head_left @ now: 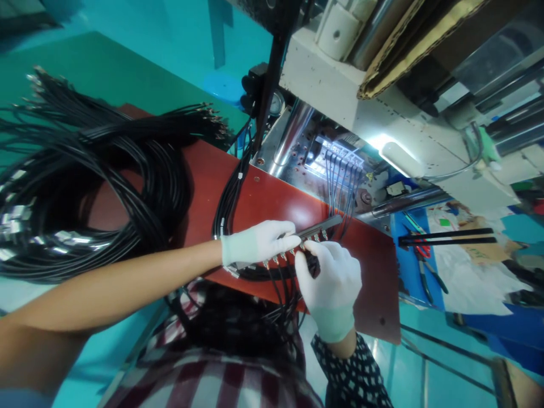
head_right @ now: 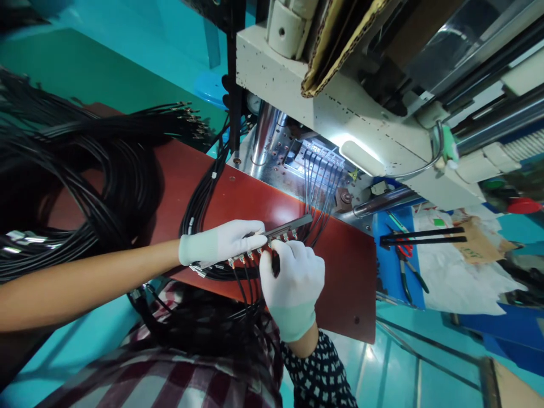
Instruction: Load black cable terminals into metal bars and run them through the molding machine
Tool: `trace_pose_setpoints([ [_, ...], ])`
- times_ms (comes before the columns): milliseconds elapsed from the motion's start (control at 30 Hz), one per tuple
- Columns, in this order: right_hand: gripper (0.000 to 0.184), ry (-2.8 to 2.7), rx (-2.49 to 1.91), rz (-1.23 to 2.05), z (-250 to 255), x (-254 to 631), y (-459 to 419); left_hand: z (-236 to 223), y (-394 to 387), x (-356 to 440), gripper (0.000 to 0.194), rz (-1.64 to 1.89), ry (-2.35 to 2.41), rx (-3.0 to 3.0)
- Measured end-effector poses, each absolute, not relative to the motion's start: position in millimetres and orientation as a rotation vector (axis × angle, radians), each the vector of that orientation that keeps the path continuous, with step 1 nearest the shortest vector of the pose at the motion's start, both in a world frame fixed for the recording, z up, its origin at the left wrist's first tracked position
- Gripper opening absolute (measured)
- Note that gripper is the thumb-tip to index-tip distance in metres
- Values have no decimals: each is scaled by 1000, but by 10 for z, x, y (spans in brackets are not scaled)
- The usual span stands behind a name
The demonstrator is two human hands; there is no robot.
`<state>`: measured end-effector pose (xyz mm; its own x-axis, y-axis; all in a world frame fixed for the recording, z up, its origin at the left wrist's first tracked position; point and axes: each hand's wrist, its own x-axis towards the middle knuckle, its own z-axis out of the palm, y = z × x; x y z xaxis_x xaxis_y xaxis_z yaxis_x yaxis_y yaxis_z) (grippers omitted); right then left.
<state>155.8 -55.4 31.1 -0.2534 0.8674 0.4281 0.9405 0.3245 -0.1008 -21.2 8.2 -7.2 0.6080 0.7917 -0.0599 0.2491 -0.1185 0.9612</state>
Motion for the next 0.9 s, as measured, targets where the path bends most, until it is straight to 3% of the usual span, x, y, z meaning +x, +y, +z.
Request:
trace_pose_setpoints([
  [167,10,-2350,-1468,-73,308,1335,-757,-69,87,-218,40,596,882,1660],
  [500,11,-2314,-1456,-104,96,1169,-720,-91,93,-200,36,613,886,1656],
  [600,7,-2306,-1404,-51,281,1417,-614,-70,98,-221,38,581,856,1648],
  [733,27,-2380,-1393,-380,571,2037,-296,61,112,-239,43,449,820,1716],
  [900,32,-2771,-1342,-270,687,2456,-85,312,132,-49,43,335,806,1971],
])
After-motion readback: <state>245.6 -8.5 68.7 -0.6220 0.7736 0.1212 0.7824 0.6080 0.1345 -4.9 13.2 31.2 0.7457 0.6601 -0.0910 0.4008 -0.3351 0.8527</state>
